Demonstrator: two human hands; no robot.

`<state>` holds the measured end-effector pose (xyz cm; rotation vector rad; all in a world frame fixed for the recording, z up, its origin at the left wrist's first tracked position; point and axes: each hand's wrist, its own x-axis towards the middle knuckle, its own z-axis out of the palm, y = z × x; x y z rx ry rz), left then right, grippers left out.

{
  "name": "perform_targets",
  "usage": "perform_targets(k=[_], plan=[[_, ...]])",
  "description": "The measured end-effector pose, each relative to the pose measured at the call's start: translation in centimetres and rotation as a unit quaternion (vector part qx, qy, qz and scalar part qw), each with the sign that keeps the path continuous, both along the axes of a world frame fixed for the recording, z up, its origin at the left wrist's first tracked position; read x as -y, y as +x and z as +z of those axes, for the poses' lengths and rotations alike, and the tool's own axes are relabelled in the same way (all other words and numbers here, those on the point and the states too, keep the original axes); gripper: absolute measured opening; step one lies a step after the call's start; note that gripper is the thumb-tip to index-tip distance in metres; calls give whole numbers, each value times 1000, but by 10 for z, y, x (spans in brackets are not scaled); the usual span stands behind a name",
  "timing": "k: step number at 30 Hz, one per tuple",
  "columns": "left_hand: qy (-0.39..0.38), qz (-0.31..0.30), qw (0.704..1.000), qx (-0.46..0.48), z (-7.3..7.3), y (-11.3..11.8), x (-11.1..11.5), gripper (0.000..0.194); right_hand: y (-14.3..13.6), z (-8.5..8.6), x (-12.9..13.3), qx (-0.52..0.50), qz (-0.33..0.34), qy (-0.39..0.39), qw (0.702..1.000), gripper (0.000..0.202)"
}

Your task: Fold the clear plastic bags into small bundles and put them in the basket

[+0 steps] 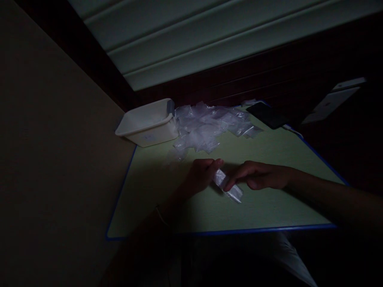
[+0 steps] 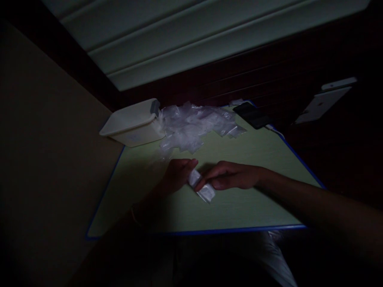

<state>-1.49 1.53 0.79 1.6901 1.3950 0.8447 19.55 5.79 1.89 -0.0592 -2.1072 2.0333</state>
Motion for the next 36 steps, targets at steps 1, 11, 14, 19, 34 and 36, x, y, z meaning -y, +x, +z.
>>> perform_targets(k=[1,11,14,19,34,36], plan=[[0,-10,1000,0,-1,2,1,53,-2,-1,1,-3,1,-18,1000,48],[-39,-18,999,17,-2,7,6,52,-10,-6,10,8,-15,-69,997,36],[-23,-3,1000,12,-1,4,3,52,-7,-6,9,15,-11,-41,999,36],[-10,31,999,8,-2,0,-1,54,-7,-1,11,14,11,-30,999,34],[-9,30,1000,-2,2,-3,-4,55,-6,13,16,27,35,-14,999,34],[-8,32,999,4,1,-3,-4,55,-5,13,15,28,37,-11,999,34]])
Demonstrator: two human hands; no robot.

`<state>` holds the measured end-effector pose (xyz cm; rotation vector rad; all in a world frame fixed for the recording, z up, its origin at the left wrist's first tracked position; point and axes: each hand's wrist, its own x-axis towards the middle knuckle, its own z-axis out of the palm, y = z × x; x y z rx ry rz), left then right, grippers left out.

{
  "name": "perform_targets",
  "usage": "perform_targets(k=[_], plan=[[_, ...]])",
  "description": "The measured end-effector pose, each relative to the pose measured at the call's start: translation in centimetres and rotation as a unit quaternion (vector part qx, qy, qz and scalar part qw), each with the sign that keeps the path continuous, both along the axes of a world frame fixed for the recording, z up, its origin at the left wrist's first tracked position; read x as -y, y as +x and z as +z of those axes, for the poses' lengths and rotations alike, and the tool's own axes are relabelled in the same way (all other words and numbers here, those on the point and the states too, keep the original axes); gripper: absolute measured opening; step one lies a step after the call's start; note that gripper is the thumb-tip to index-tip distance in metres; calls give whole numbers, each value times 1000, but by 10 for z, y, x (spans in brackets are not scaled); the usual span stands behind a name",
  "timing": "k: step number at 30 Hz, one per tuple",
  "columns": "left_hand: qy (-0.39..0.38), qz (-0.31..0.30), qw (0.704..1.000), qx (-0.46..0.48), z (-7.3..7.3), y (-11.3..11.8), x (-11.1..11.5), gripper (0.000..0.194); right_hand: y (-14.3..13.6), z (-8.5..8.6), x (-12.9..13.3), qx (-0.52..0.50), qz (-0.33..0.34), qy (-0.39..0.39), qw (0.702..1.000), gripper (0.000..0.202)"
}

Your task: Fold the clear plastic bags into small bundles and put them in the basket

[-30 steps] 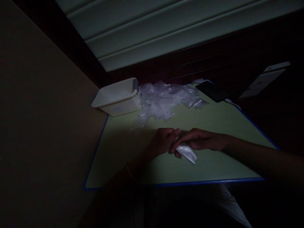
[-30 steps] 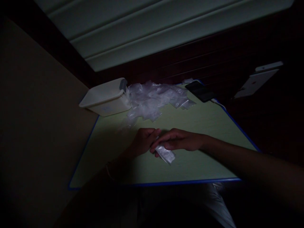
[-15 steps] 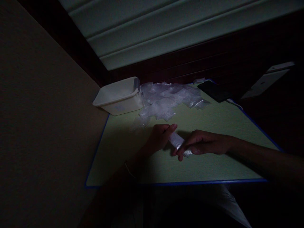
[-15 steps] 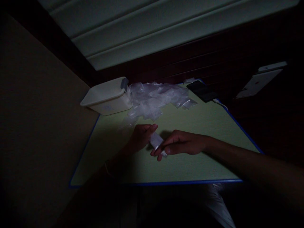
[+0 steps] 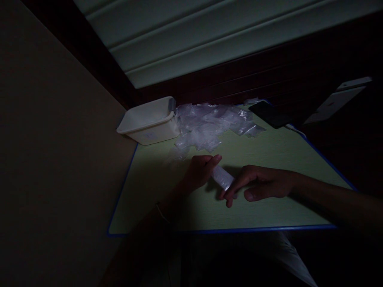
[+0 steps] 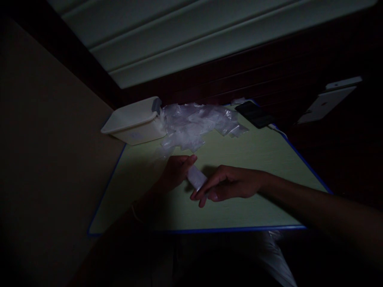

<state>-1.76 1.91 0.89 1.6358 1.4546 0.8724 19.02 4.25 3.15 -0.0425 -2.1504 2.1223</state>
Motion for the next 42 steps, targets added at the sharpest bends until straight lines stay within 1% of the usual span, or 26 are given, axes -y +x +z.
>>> perform_targets(k=[13,18,26,30,34,38,40,42], plan=[[-9,4,1000,9,4,-5,-3,55,0,-4,-1,-14,11,17,1000,34],[9,3,1000,-7,3,-5,-3,55,0,-1,-1,-3,8,8,1000,32],[-3,17,1000,20,1,-7,-4,56,0,0,-1,6,1,6,1000,33],[3,12,1000,17,0,-9,-4,57,1,-2,-1,12,-1,7,1000,34],[-8,10,999,31,1,-9,-3,56,1,-8,-4,-13,-7,21,1000,33],[-31,-16,999,23,3,-2,2,56,2,-12,-6,-31,-29,40,998,35],[-45,-37,998,17,2,3,5,55,2,-12,-6,-28,-35,26,999,38],[-40,-53,998,12,0,7,9,55,0,-12,-5,-31,-36,-2,999,42]])
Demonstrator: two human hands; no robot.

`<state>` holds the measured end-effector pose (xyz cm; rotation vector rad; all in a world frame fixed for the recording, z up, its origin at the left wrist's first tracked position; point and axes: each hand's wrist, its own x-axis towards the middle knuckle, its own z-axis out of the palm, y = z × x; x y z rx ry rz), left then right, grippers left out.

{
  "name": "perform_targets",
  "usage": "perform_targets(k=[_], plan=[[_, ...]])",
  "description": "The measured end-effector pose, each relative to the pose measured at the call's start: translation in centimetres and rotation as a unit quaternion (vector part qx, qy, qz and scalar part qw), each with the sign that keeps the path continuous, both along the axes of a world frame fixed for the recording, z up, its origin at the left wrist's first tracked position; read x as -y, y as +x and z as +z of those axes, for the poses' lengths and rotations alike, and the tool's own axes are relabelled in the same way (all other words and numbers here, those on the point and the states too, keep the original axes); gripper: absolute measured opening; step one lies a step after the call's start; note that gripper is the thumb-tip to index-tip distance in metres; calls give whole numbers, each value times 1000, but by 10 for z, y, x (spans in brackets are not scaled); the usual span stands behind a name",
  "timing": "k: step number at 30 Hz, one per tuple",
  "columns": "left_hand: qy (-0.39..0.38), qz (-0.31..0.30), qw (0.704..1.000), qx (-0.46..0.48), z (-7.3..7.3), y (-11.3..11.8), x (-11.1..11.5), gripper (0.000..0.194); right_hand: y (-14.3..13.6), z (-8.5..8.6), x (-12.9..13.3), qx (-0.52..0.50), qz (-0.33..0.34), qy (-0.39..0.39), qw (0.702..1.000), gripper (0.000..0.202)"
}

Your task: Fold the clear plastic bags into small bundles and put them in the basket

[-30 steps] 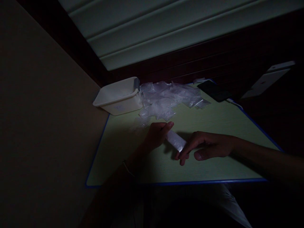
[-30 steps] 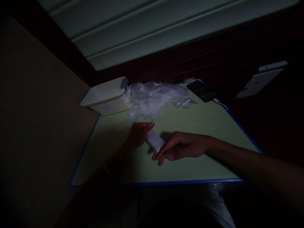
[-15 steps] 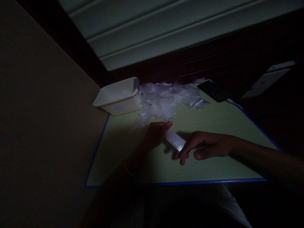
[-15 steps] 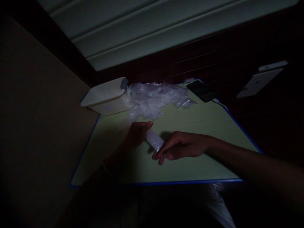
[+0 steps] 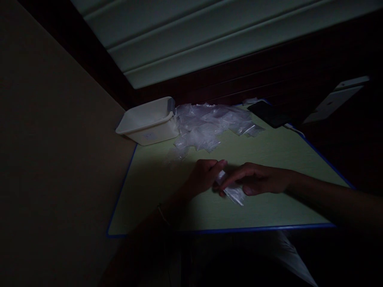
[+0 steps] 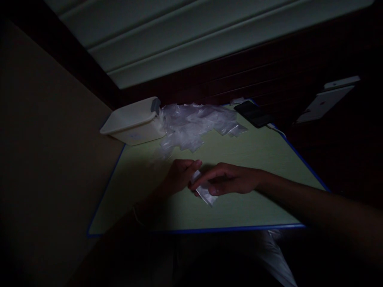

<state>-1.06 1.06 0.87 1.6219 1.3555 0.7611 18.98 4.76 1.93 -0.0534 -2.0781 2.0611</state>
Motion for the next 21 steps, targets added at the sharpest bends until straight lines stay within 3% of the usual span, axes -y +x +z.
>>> perform_targets(k=[6,13,21], plan=[[8,-30,999,-9,-5,5,4,54,-7,-4,2,6,-16,-61,998,34],[53,32,997,-35,-1,1,-1,54,-5,-3,2,62,-34,-38,997,38],[83,61,993,-52,5,-9,-8,54,-4,1,4,60,-30,-34,997,37]])
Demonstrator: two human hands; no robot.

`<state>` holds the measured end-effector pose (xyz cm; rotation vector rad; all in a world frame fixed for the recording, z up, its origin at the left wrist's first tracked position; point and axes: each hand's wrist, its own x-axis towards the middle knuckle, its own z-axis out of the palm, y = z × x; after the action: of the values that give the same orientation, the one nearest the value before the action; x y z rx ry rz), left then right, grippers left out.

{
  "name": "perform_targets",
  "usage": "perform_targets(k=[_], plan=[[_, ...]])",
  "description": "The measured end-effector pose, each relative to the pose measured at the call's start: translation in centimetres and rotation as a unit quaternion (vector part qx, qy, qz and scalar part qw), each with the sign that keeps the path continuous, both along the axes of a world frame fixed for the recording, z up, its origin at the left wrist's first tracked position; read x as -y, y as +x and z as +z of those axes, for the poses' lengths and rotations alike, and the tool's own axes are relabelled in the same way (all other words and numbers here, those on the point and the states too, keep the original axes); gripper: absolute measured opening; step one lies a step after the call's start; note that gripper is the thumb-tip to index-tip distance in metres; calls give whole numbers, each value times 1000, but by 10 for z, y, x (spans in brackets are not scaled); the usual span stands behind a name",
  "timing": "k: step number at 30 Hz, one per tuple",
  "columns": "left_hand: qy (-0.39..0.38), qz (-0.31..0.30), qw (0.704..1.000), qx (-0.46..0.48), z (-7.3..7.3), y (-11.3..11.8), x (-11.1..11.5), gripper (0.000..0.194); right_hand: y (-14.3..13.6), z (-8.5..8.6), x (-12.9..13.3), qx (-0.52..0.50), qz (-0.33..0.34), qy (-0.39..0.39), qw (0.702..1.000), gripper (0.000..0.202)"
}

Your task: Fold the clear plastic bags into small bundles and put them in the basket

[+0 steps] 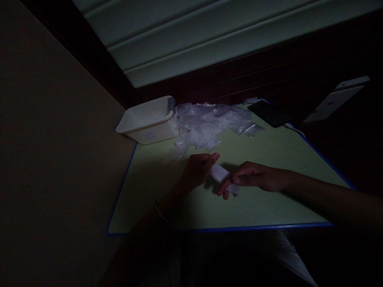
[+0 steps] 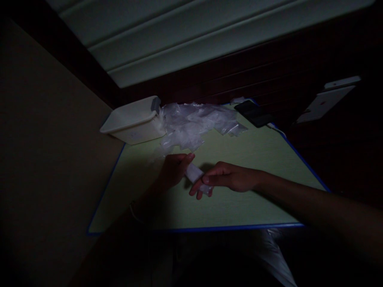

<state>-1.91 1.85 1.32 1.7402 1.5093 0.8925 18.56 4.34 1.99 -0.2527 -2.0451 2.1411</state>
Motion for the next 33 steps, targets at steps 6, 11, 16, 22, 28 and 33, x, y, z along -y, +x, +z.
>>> perform_targets(k=[6,11,16,22,28,33], plan=[[4,4,1000,20,-1,-4,-2,53,0,2,2,-13,10,12,1000,36],[5,3,1000,14,0,-5,-3,53,0,1,2,-25,23,12,999,35],[9,5,1000,20,1,-7,-4,54,0,-1,3,-29,30,8,999,36],[12,4,1000,24,0,-9,-5,54,1,0,4,-21,38,3,999,38],[5,8,1000,25,1,-9,-4,54,1,0,3,-20,43,5,999,37],[-4,23,999,35,1,-13,-6,53,1,-2,3,-15,59,11,998,36]])
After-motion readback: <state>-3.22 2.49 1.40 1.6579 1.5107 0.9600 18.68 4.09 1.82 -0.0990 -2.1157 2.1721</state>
